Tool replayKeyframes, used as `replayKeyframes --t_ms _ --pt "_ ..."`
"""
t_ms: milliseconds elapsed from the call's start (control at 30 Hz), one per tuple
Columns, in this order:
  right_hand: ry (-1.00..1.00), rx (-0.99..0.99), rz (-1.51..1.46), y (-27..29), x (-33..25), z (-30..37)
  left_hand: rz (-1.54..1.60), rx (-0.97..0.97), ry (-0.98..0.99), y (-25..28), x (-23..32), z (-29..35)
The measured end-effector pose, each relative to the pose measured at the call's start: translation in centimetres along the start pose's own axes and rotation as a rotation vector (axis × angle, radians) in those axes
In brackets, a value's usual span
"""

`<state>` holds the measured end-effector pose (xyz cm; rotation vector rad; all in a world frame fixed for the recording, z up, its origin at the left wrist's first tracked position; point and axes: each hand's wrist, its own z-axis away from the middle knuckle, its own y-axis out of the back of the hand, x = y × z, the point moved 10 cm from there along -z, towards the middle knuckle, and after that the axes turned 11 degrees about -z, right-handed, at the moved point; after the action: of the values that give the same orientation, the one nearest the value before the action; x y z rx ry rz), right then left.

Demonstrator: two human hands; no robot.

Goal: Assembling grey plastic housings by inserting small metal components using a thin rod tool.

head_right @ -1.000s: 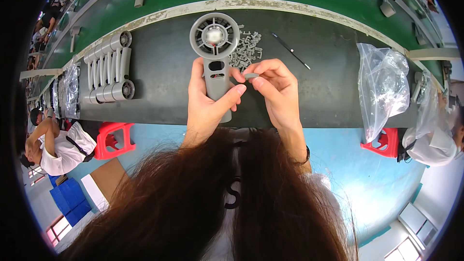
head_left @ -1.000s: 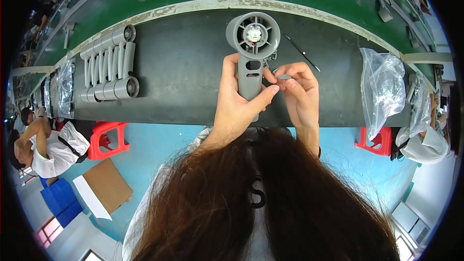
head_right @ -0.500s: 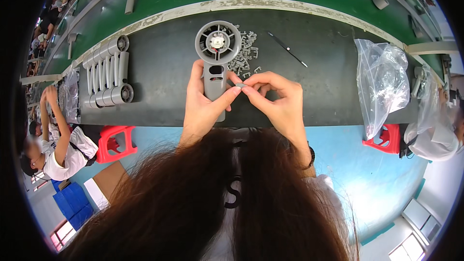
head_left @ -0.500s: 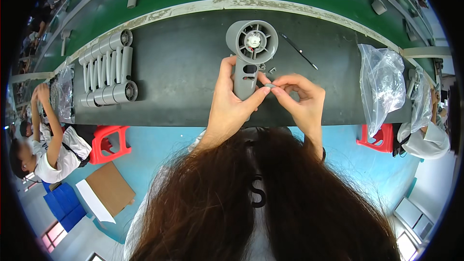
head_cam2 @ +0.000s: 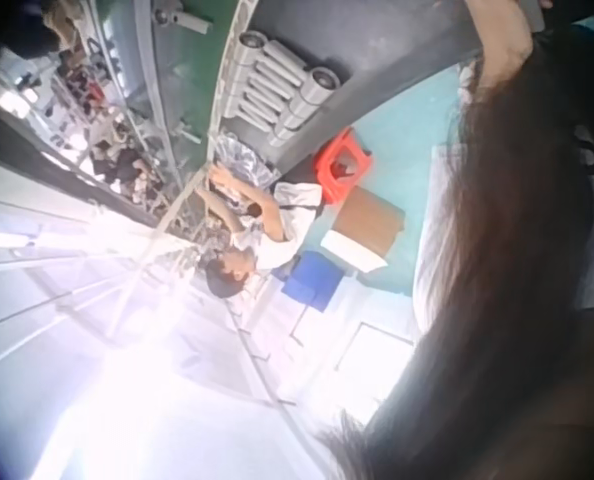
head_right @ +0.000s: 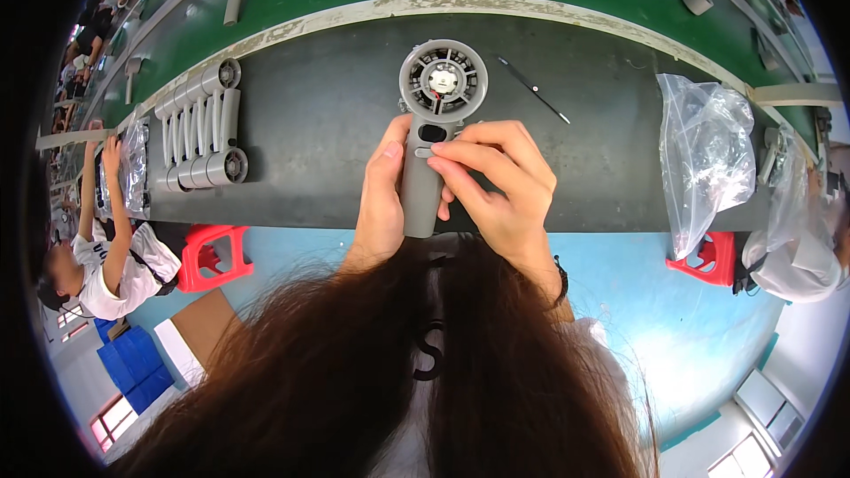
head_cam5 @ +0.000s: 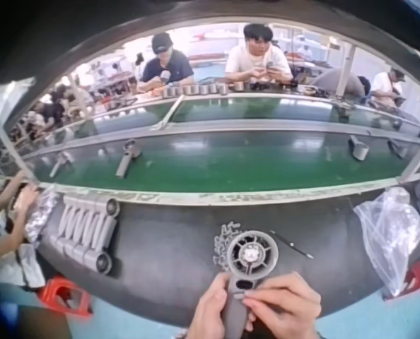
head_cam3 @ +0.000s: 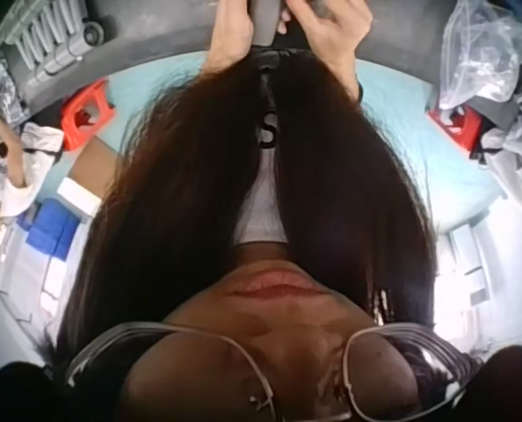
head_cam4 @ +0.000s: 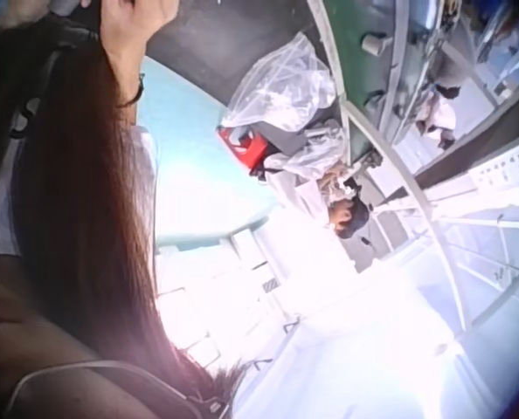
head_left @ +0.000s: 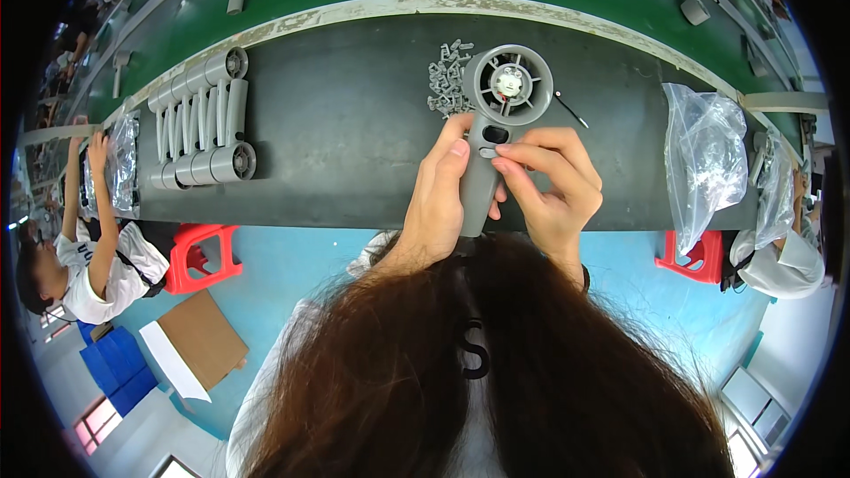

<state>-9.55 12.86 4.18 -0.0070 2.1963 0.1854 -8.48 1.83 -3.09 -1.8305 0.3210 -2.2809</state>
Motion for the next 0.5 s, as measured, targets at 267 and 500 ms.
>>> replayKeyframes --t_ms 267,500 --pt "0.046 -0.003 0.112 0.0 -1.6 0.0 -0.098 -0.026 -0.024 -0.3 0.6 0.5" --pt "-0.282 -0.026 -0.066 -0.1 0.5 0.3 -0.156 -0.015 -0.033 -0.5 0.6 0.7"
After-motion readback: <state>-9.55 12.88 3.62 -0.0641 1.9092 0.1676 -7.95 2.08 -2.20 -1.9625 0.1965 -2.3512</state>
